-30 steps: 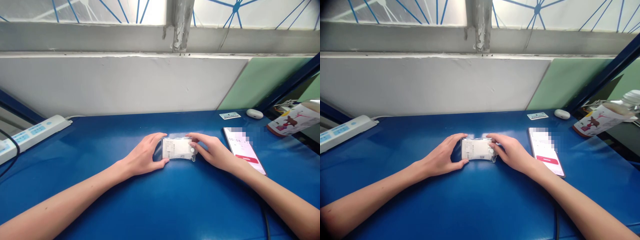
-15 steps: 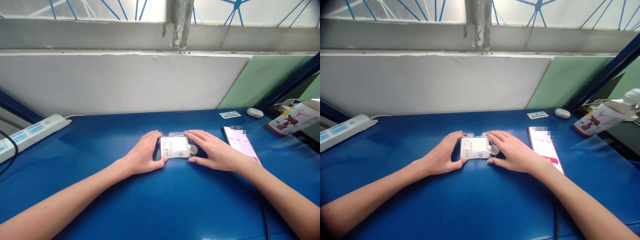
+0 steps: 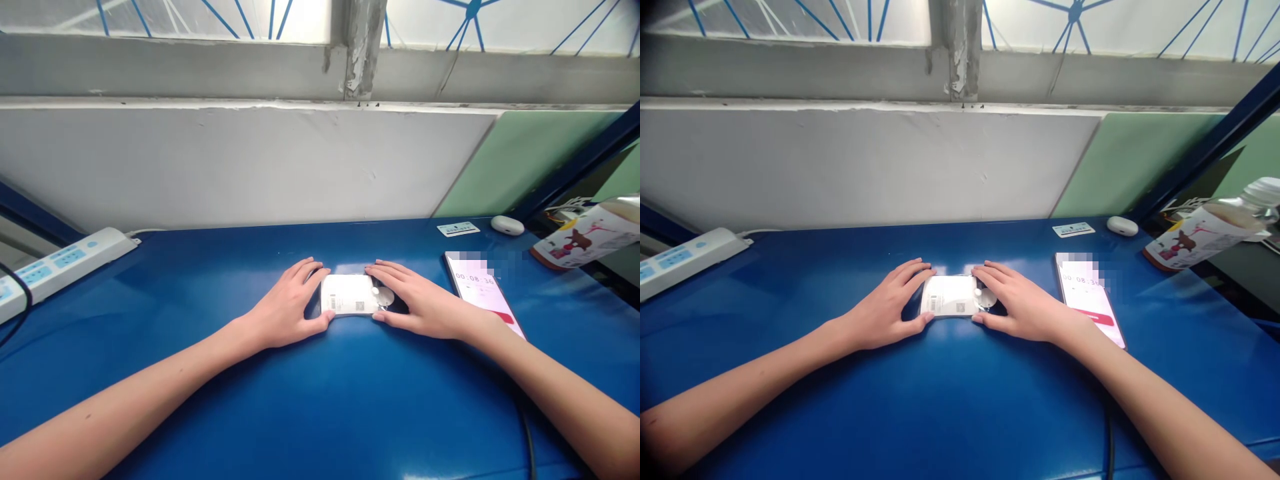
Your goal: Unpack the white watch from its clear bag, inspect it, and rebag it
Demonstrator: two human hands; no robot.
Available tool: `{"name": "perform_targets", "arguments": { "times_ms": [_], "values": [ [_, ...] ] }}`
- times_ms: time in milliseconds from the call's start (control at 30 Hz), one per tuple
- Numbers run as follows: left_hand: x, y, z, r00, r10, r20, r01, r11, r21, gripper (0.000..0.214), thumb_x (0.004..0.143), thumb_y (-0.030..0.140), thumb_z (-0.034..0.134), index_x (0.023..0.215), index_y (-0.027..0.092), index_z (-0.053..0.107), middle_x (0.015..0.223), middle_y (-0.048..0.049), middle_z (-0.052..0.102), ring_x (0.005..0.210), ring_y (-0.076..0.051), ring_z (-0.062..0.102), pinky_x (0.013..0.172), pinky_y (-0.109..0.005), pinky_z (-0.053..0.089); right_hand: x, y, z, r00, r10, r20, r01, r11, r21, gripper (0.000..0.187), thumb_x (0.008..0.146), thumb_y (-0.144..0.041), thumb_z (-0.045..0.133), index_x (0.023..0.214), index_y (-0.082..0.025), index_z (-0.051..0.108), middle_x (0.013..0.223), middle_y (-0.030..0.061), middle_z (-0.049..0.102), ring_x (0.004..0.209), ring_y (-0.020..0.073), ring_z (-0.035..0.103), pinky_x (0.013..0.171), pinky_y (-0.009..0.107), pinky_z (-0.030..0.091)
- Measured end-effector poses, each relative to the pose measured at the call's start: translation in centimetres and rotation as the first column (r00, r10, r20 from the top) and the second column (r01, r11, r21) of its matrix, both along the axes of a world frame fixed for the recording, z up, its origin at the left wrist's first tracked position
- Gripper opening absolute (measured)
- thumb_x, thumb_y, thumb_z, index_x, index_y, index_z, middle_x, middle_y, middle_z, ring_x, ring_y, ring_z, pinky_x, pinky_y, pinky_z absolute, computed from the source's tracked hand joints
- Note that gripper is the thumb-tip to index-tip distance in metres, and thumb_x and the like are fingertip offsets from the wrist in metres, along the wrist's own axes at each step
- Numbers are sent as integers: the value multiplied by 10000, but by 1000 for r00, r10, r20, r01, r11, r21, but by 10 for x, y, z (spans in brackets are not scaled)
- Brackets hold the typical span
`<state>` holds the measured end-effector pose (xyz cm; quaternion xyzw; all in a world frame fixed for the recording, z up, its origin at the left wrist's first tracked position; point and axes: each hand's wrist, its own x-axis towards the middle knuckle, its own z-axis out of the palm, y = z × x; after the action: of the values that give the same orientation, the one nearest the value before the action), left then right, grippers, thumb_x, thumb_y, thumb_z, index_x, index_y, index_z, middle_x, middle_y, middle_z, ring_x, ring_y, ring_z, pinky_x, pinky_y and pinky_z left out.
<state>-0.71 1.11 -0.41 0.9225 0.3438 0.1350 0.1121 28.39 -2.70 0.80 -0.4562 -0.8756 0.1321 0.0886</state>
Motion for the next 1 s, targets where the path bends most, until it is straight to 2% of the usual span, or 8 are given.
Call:
{"name": "perform_targets", "arguments": {
  "times_ms": [300, 467, 767, 1000],
  "values": [
    [0, 0, 0, 999, -3, -35, 4, 1000, 25, 658, 910, 502, 535, 1425, 107, 423, 1485, -202, 438, 1426, -391, 313, 1154, -583, 299, 4, 2, -2, 997, -52, 59, 55, 997, -46, 881, 905, -682, 463, 1543, -100, 290, 1604, 156, 298, 1492, 335, 219, 1178, 521, 313],
    [1, 0, 2, 1000, -12, -23, 12, 1000, 18, 623, 904, 453, 542, 1394, 81, 441, 1470, -225, 452, 1413, -397, 336, 1147, -586, 306, 6, 4, -4, 991, -63, 117, 71, 995, -71, 952, 873, -737, 453, 1557, -102, 264, 1628, 136, 212, 1509, 350, 87, 1192, 539, 258],
    [-1, 2, 0, 1000, -18, -24, 19, 999, 36, 627, 895, 438, 555, 1388, 65, 451, 1453, -231, 469, 1398, -397, 355, 1148, -568, 308, 5, 3, -5, 991, -65, 116, 73, 995, -67, 950, 882, -738, 430, 1584, -151, 172, 1638, 109, 177, 1509, 336, 108, 1195, 522, 260],
    [-1, 1, 2, 999, -18, -34, 19, 999, 29, 597, 913, 437, 518, 1392, 87, 444, 1463, -220, 461, 1395, -389, 359, 1137, -573, 317, 4, 3, -4, 990, -62, 128, 72, 994, -76, 924, 878, -752, 415, 1579, -186, 211, 1640, 97, 177, 1510, 335, 99, 1196, 524, 245]
  ]
}}
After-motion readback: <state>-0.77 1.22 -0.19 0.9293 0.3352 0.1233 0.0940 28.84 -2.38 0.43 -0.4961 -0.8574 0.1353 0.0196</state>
